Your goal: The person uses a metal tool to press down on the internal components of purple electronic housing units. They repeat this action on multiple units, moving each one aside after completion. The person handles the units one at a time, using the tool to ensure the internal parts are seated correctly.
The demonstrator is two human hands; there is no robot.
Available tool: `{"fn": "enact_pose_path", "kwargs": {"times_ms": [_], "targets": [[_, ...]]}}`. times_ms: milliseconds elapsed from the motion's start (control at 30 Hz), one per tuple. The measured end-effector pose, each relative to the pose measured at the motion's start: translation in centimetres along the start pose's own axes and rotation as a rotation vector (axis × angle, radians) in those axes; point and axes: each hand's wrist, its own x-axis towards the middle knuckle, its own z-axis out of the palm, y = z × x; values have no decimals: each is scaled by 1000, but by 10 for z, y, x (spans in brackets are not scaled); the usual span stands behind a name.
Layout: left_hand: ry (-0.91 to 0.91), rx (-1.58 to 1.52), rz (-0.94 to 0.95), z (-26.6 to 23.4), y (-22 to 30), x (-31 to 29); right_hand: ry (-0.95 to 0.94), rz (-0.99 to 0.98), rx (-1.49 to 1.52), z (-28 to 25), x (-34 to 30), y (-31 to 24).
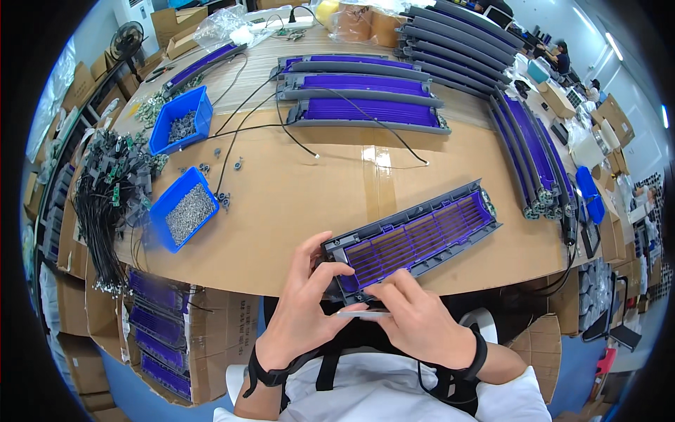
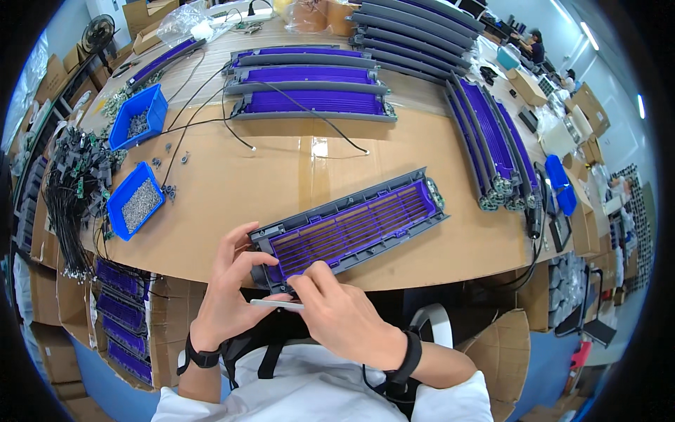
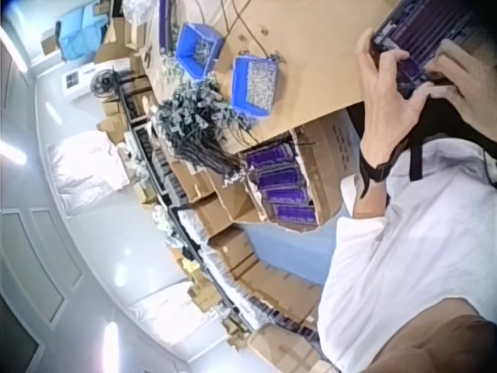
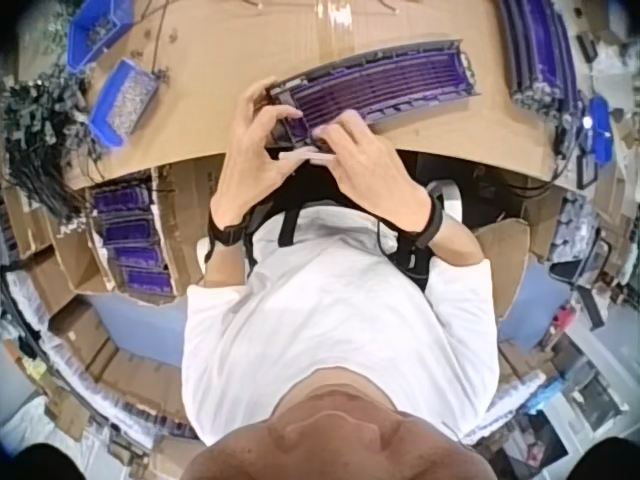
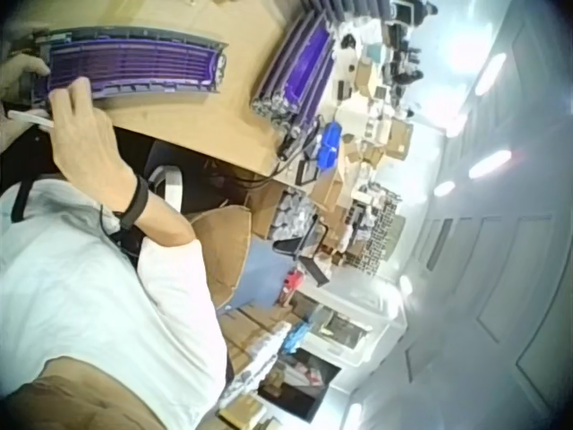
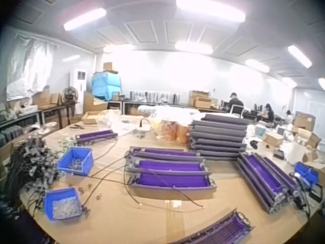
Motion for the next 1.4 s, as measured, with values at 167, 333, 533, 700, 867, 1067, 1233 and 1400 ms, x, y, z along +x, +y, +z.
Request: {"fn": "enact_pose_path", "kwargs": {"times_ms": [167, 333, 533, 700, 867, 1067, 1233, 1400], "targets": [[13, 6, 69, 1, -5, 3, 6, -17, 23, 4, 1, 6], [7, 22, 110, 1, -10, 1, -59, 52, 256, -11, 14, 7], [-10, 42, 122, -2, -8, 4, -171, 74, 125, -27, 27, 9], [-37, 71, 107, -5, -7, 4, -239, 60, 39, -27, 33, 13], [-47, 62, 127, -6, -9, 5, -291, 85, 7, -25, 41, 13], [-35, 64, 177, -7, -10, 5, -312, 118, 39, -26, 48, 9], [-37, 60, 186, -6, -16, 5, -361, 145, 77, -29, 54, 12], [-43, 56, 181, -7, -18, 6, -396, 212, 230, -29, 60, 14]]}}
